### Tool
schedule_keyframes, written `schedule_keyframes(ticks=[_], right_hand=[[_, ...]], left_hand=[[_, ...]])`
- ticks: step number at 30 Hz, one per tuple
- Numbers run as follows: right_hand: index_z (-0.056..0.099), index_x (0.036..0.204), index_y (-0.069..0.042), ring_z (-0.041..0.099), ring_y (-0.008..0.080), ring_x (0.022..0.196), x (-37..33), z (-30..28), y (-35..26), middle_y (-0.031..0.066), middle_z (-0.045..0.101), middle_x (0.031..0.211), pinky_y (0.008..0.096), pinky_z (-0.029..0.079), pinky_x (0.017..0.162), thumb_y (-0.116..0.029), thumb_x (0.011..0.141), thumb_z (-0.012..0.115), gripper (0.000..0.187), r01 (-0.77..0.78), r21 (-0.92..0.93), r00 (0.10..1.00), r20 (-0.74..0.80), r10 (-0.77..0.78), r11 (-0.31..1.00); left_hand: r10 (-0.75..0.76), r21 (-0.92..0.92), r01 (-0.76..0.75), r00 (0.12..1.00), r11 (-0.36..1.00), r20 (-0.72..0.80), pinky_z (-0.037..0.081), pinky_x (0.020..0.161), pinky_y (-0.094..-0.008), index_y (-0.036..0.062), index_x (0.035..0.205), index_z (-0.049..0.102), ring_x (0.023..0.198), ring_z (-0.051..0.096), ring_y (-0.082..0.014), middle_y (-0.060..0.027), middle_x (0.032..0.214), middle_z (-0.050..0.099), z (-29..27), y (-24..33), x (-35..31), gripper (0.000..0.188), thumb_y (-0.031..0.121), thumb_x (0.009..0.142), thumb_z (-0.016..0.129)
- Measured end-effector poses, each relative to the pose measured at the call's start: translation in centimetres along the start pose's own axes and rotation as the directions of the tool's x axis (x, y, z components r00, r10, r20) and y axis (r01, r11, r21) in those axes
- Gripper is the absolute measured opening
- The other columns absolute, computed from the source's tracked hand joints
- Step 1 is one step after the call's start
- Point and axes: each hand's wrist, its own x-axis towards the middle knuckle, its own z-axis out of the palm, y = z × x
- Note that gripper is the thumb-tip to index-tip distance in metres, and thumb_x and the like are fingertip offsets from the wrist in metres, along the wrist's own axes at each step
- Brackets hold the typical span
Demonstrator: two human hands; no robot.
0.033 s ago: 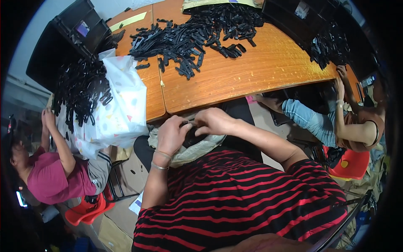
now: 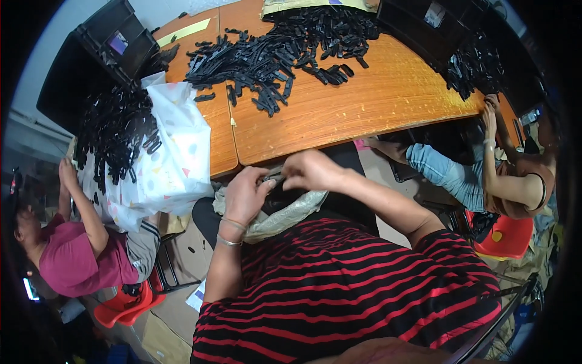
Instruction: Sorting and inspecting small black plastic components on a workbench in a production facility.
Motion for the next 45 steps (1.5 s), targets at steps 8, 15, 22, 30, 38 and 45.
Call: schedule_keyframes(ticks=[8, 15, 22, 30, 38, 45], right_hand=[[0.067, 0.083, -0.002, 0.065, 0.0376, 0.074, 4.8, -10.9, 9.6, 0.0201, 0.065, 0.084, 0.0433, 0.052, 0.067, -0.01, 0.078, 0.057, 0.014, -0.338, -0.417, 0.757, -0.653, -0.02, 0.843], [0.062, 0.088, -0.003, 0.062, 0.038, 0.079, 8.4, -12.1, 11.8, 0.0197, 0.062, 0.088, 0.046, 0.05, 0.068, -0.016, 0.075, 0.067, 0.02, -0.489, -0.536, 0.819, -0.554, 0.15, 0.688], [0.062, 0.092, -0.003, 0.063, 0.0363, 0.088, 8.5, -11.3, 8.7, 0.0213, 0.066, 0.094, 0.0441, 0.05, 0.078, -0.015, 0.078, 0.06, 0.019, -0.548, -0.286, 0.793, -0.475, 0.38, 0.786], [0.062, 0.095, 0.003, 0.066, 0.0281, 0.076, 6.4, -10.6, 8.4, 0.0165, 0.068, 0.083, 0.0352, 0.052, 0.071, -0.012, 0.08, 0.065, 0.022, -0.455, -0.187, 0.871, -0.295, 0.392, 0.871], [0.058, 0.106, 0.001, 0.063, 0.0108, 0.064, 4.4, -10.5, 6.3, 0.0073, 0.064, 0.084, 0.0213, 0.051, 0.056, -0.004, 0.082, 0.068, 0.027, -0.387, 0.67, 0.828, -0.05, 0.558, 0.633], [0.06, 0.102, -0.001, 0.062, 0.0081, 0.065, 4.5, -9.0, 0.0, 0.0052, 0.063, 0.086, 0.0203, 0.047, 0.054, -0.008, 0.079, 0.073, 0.027, -0.02, 0.678, 0.923, -0.27, 0.274, 0.735]], left_hand=[[0.187, 0.173, -0.128, 0.899, 0.977, -0.395, 0.048, 0.074, -0.0381, 0.0051, 0.1, 0.063, 0.085, 0.059, -0.029, -0.0115, 0.091, 0.059, -0.2, -0.9, 10.1, 0.022, 0.003, 0.078, 0.064], [0.333, 0.337, -0.219, 0.882, 0.916, -0.333, 0.045, 0.076, -0.0374, 0.0065, 0.091, 0.059, 0.091, 0.053, -0.0282, -0.0084, 0.096, 0.054, 1.0, -2.5, 14.3, 0.022, 0.004, 0.072, 0.07], [0.285, 0.351, -0.18, 0.918, 0.919, -0.275, 0.045, 0.073, -0.038, 0.0052, 0.083, 0.054, 0.087, 0.053, -0.0288, -0.0093, 0.087, 0.055, 0.2, -3.0, 13.7, 0.022, 0.007, 0.071, 0.072], [0.02, -0.128, -0.061, 0.953, 0.99, -0.301, 0.05, 0.065, -0.033, 0.0037, 0.096, 0.058, 0.075, 0.064, -0.0234, -0.0091, 0.088, 0.064, 0.3, -3.2, 12.0, 0.014, 0.008, 0.084, 0.064], [-0.285, -0.943, 0.16, 0.956, 0.292, 0.074, 0.052, 0.06, -0.0218, 0.0018, 0.106, 0.059, 0.07, 0.065, -0.0141, -0.0074, 0.087, 0.065, 0.0, -1.5, 9.8, 0.017, 0.01, 0.092, 0.057], [-0.255, -0.96, 0.213, 0.953, 0.181, 0.164, 0.049, 0.054, -0.0191, 0.0012, 0.104, 0.061, 0.062, 0.063, -0.0105, -0.0054, 0.084, 0.066, 0.2, -0.1, 8.9, 0.021, 0.019, 0.093, 0.058]])
